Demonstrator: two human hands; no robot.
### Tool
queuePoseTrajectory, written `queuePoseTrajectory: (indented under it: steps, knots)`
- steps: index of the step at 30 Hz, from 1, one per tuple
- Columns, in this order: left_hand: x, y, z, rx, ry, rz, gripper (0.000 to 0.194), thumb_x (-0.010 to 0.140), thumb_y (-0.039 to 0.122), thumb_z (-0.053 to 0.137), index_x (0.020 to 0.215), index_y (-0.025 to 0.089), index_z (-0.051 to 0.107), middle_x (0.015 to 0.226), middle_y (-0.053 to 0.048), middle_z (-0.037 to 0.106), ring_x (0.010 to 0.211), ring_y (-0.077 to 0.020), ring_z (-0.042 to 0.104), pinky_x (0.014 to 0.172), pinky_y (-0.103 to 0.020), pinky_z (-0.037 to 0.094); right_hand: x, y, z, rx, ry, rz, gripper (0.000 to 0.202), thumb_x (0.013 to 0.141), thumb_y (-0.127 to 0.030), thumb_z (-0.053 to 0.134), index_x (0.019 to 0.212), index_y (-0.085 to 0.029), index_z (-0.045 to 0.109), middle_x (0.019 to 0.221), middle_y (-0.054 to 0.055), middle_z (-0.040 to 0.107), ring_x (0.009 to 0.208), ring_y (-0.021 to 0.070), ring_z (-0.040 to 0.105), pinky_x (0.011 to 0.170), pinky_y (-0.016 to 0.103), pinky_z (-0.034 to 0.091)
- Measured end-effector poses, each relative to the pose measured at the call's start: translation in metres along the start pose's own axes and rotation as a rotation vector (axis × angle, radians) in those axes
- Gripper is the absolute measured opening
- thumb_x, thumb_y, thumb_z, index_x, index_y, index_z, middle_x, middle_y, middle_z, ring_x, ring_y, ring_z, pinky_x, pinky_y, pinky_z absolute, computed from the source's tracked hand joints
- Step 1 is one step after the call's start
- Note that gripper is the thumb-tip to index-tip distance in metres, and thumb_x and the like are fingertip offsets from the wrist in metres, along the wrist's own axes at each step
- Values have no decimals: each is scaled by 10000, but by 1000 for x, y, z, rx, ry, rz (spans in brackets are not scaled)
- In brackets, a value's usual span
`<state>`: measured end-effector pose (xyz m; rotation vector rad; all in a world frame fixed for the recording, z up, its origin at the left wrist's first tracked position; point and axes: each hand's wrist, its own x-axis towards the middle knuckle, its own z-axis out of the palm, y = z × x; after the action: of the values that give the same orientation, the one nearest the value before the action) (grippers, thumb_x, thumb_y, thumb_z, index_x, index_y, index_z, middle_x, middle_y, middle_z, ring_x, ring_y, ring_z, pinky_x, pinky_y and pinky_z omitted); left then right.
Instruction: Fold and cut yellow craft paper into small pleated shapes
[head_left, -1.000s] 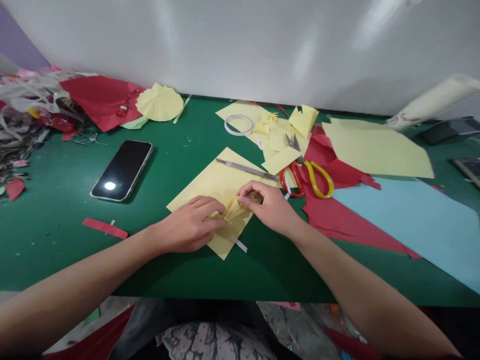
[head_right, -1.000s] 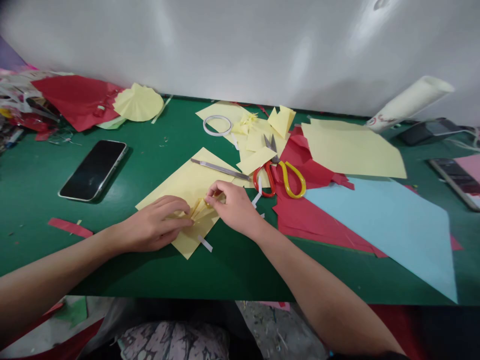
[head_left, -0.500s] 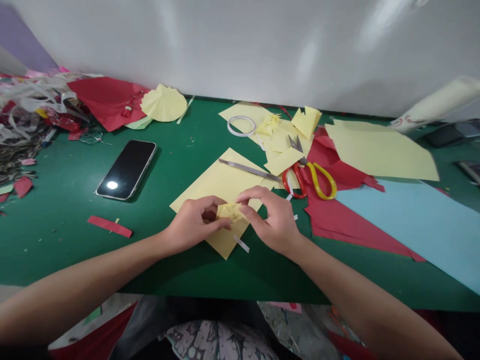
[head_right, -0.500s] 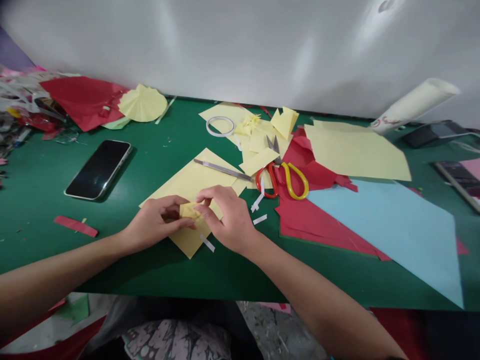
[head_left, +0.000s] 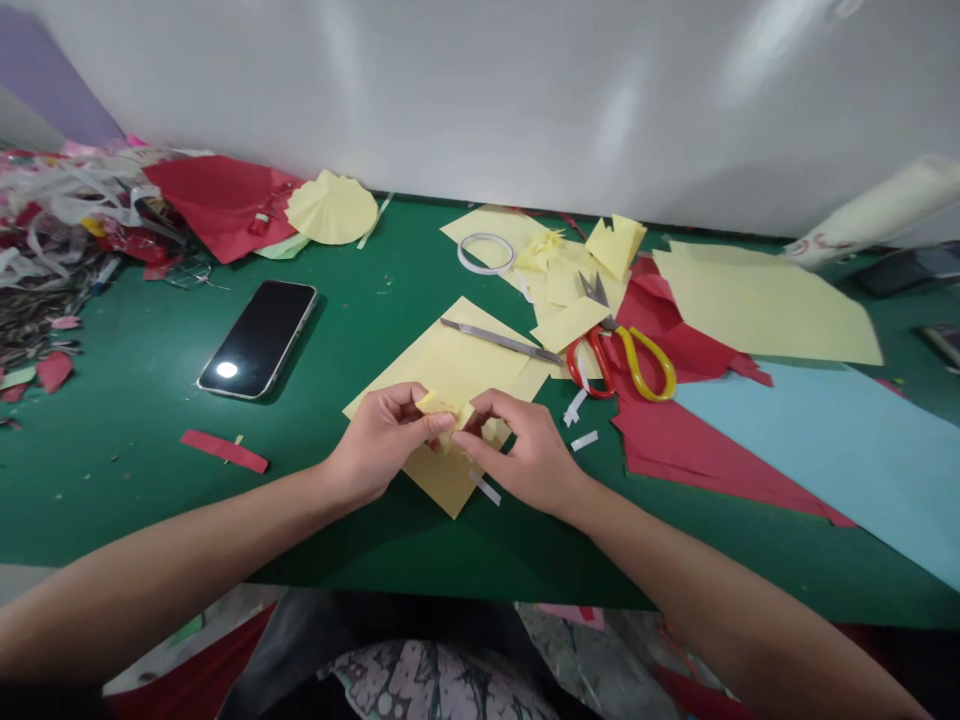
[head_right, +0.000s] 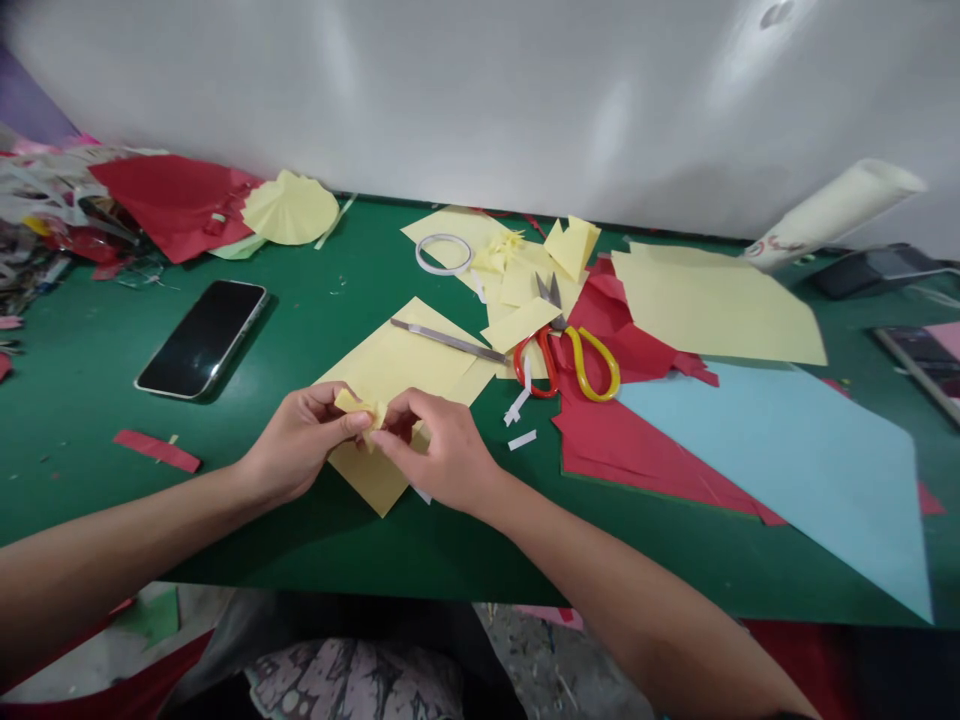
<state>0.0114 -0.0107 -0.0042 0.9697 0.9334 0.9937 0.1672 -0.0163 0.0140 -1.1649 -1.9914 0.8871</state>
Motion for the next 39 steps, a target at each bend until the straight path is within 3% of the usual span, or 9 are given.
queuePoseTrajectory:
  steps: [7, 14, 21, 27, 32, 39]
  knots:
    - [2, -1, 2, -139, 27, -103, 134, 642, 242, 662, 710, 130, 633, 737, 3, 615, 687, -81, 583, 662, -196, 512, 0, 6, 0, -10, 115, -49, 40, 762, -165, 490, 724, -178, 493, 665, -24, 541, 617, 76, 500, 563, 187, 390]
    - [4, -2, 1, -153, 43, -126, 183, 603, 212, 695, 734, 125, 600, 720, 10, 601, 658, -75, 594, 653, -187, 520, 0, 7, -2, 16, 106, -43, 23, 763, -172, 501, 741, -175, 506, 677, -19, 547, 624, 79, 502, 562, 189, 397]
    - [4, -1, 0, -117, -27, -76, 148, 651, 178, 654, 761, 128, 569, 744, 4, 595, 677, -72, 581, 649, -183, 511, -1, 6, -2, 23, 91, -41, 40, 772, -169, 484, 735, -171, 500, 670, -15, 538, 608, 77, 496, 541, 184, 397]
    - [3, 0, 1, -93, -49, -15, 282, 649, 119, 640, 881, 163, 485, 785, 5, 609, 729, -92, 590, 659, -192, 488, -1, 8, 1, -120, 99, -238, 29, 751, -173, 527, 731, -163, 508, 670, 5, 540, 599, 91, 490, 591, 233, 415]
    - [2, 1, 0, -156, -105, -30, 322, 679, 132, 626, 929, 190, 431, 844, -11, 636, 797, -113, 600, 656, -190, 477, -2, 13, 3, -285, 155, -423, 23, 766, -178, 530, 780, -160, 531, 720, 38, 583, 706, 124, 527, 647, 266, 420]
    - [0, 0, -1, -150, -214, -45, 204, 712, 140, 595, 888, 174, 499, 961, -32, 617, 916, -116, 564, 745, -186, 452, -3, 17, 3, -356, 223, -460, 12, 761, -175, 539, 763, -172, 527, 701, 26, 587, 718, 130, 536, 653, 268, 413]
